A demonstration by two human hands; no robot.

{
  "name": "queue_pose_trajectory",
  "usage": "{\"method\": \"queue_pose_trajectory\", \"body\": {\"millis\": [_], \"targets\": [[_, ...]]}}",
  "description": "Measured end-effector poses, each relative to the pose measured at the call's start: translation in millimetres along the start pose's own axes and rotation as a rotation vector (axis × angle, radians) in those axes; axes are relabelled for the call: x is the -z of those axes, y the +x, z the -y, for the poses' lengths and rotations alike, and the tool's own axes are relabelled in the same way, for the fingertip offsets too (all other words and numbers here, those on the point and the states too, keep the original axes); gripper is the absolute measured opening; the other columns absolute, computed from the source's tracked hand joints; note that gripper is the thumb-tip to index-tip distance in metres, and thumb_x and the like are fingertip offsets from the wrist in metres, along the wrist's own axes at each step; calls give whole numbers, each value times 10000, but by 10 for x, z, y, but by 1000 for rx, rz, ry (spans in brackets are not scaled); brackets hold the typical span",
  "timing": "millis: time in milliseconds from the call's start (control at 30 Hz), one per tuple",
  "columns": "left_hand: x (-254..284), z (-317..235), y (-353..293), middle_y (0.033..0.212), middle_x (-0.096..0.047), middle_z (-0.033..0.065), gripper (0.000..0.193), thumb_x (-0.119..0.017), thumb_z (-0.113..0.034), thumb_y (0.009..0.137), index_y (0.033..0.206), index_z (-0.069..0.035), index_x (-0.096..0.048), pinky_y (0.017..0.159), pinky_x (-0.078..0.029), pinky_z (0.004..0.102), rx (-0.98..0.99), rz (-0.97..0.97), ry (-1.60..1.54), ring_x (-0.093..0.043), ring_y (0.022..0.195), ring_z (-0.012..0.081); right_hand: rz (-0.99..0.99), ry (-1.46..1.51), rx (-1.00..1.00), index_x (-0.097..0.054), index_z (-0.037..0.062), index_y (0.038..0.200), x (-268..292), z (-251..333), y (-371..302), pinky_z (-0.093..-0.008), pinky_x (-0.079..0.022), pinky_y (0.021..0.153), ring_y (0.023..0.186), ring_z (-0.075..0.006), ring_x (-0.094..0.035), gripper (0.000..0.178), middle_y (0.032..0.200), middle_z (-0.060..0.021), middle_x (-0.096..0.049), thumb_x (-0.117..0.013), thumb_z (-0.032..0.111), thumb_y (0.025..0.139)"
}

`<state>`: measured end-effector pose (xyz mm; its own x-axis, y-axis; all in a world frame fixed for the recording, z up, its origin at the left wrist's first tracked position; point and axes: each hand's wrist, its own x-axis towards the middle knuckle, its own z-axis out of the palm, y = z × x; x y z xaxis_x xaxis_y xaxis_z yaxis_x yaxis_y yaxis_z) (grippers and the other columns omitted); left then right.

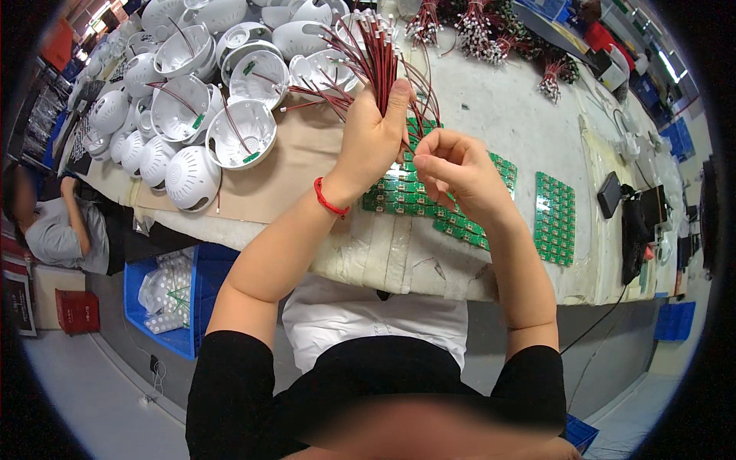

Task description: The person inserts red wires into green circuit boards at a factory workstation. They hold a bundle of wires in one hand and use the other to place individual wires into the boards, which are arranged on a table alongside white plastic housings.

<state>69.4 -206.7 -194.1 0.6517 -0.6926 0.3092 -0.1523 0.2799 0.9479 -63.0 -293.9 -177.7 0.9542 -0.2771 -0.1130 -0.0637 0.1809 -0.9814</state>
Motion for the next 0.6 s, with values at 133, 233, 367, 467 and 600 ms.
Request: {"method": "queue_pose_trajectory", "body": {"millis": [133,233,367,467,600], "targets": [[-23,-47,-14,484,-463,0,449,-476,-450,923,850,-10,-524,339,-341,226,-1,11,9,-460,359,71,97,215,-183,-561,5,901,-59,56,-1,-154,-301,326,447,-49,-477,170,723,-49,-593,-583,171,870],[-9,-87,-26,494,-459,-8,449,-498,-457,910,843,-14,-525,340,-342,221,11,35,-9,-462,370,63,164,320,-178,-587,-1,937,0,31,13,-149,-304,335,461,-38,-476,210,771,-63,-621,-580,203,890],[-29,-104,-25,509,-472,-3,457,-518,-474,894,849,-19,-527,337,-329,216,-12,65,-6,-459,388,53,141,369,-199,-584,12,909,35,-53,39,-135,-269,317,431,-21,-433,182,721,-39,-588,-607,189,873],[-1,-88,-6,538,-495,7,477,-516,-491,887,868,-15,-533,332,-306,208,-2,68,-40,-434,384,47,101,428,-123,-578,27,868,55,-71,35,-125,-243,305,418,-15,-417,145,676,-16,-555,-627,163,856],[131,-169,54,587,-530,19,466,-490,-465,913,929,-1,-537,326,-278,201,98,11,-239,-396,365,48,41,488,122,-562,41,844,169,59,-27,-128,-227,294,417,-19,-432,126,667,-8,-539,-638,142,842]]}}
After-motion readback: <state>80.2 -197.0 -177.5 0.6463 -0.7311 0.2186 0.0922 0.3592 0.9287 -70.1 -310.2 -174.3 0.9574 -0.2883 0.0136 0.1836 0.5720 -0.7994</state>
